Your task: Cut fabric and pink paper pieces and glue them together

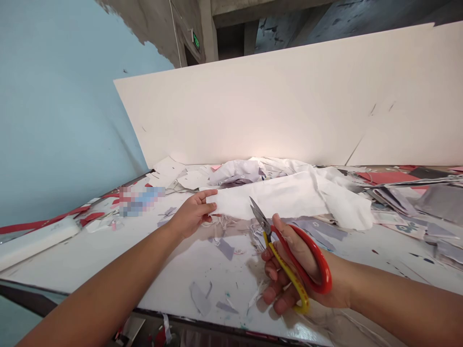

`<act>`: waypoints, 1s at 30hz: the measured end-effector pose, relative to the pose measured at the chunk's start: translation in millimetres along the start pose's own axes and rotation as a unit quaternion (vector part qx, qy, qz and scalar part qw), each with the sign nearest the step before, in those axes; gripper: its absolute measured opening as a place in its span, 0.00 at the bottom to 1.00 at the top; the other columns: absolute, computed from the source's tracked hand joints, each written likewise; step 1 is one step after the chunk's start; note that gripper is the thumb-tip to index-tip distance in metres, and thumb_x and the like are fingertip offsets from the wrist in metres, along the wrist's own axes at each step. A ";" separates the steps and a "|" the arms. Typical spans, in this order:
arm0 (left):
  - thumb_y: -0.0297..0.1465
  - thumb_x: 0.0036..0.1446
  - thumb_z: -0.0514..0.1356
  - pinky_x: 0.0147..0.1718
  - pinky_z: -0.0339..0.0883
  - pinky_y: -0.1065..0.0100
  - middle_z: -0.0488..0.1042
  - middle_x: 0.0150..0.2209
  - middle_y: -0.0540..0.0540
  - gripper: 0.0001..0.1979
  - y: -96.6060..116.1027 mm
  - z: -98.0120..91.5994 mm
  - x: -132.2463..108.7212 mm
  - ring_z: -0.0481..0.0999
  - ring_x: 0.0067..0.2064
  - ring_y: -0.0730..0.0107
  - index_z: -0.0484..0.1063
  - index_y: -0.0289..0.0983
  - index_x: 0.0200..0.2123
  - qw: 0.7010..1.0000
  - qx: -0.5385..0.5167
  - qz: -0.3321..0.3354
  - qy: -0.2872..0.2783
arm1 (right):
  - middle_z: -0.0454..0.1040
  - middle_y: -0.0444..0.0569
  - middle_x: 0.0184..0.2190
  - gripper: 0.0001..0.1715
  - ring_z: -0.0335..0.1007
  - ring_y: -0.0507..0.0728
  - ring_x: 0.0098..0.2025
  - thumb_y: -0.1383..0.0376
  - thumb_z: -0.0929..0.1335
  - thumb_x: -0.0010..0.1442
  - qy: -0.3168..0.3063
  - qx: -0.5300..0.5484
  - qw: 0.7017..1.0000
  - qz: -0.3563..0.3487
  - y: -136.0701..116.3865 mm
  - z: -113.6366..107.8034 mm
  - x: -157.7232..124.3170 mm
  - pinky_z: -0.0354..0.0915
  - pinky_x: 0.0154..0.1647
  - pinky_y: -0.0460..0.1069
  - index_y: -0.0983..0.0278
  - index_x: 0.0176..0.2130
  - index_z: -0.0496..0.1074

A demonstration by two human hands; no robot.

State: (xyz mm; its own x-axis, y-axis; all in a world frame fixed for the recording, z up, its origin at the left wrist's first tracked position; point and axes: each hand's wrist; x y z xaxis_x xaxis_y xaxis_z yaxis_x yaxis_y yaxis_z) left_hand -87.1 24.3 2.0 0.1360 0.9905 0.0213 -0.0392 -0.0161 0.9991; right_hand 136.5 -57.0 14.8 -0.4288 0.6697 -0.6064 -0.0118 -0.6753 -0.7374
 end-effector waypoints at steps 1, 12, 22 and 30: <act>0.26 0.45 0.61 0.17 0.58 0.78 0.65 0.26 0.52 0.22 -0.3 -0.5 0.1 0.74 0.29 0.73 0.64 0.38 0.46 1.000 0.000 0.001 -0.002 | 0.61 0.41 0.15 0.37 0.71 0.59 0.21 0.34 0.49 0.47 0.001 0.000 1.000 0.002 -0.7 -0.3 1.4 0.65 0.20 0.50 0.63 0.29 0.55; 0.27 0.44 0.62 0.17 0.57 0.77 0.64 0.25 0.52 0.22 -1.3 -2.3 0.8 0.73 0.28 0.73 0.65 0.39 0.46 1.000 -0.002 0.005 -0.005 | 0.62 0.42 0.14 0.35 0.70 0.58 0.20 0.35 0.50 0.48 -0.010 0.003 1.000 0.021 -7.2 -0.7 10.4 0.67 0.22 0.52 0.63 0.29 0.56; 0.27 0.45 0.62 0.19 0.58 0.76 0.65 0.28 0.52 0.23 -1.7 -2.5 0.0 0.72 0.27 0.75 0.64 0.39 0.47 1.000 0.004 0.002 -0.012 | 0.58 0.38 0.11 0.34 0.65 0.54 0.14 0.37 0.48 0.50 0.008 -0.020 1.000 0.000 -4.8 -1.7 17.3 0.66 0.21 0.51 0.62 0.28 0.55; 0.27 0.45 0.62 0.18 0.58 0.76 0.61 0.24 0.54 0.23 -0.1 -1.4 -1.1 0.73 0.28 0.74 0.64 0.38 0.47 1.000 0.001 0.001 -0.012 | 0.53 0.35 0.08 0.32 0.56 0.50 0.10 0.38 0.49 0.51 0.014 -0.028 0.999 -0.008 -5.5 -1.0 18.5 0.68 0.26 0.56 0.62 0.25 0.56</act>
State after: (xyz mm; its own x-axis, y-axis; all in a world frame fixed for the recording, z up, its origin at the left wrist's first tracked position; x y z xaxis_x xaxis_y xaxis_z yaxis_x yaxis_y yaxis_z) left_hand -88.6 23.4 1.8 0.1597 0.9869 0.0248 -0.0384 -0.0189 0.9991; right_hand 129.5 -40.6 7.4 -0.4032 0.6889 -0.6024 0.0329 -0.6469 -0.7619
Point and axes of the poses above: each hand's wrist, its own x-axis towards the middle knuckle, its own z-axis out of the palm, y = z × x
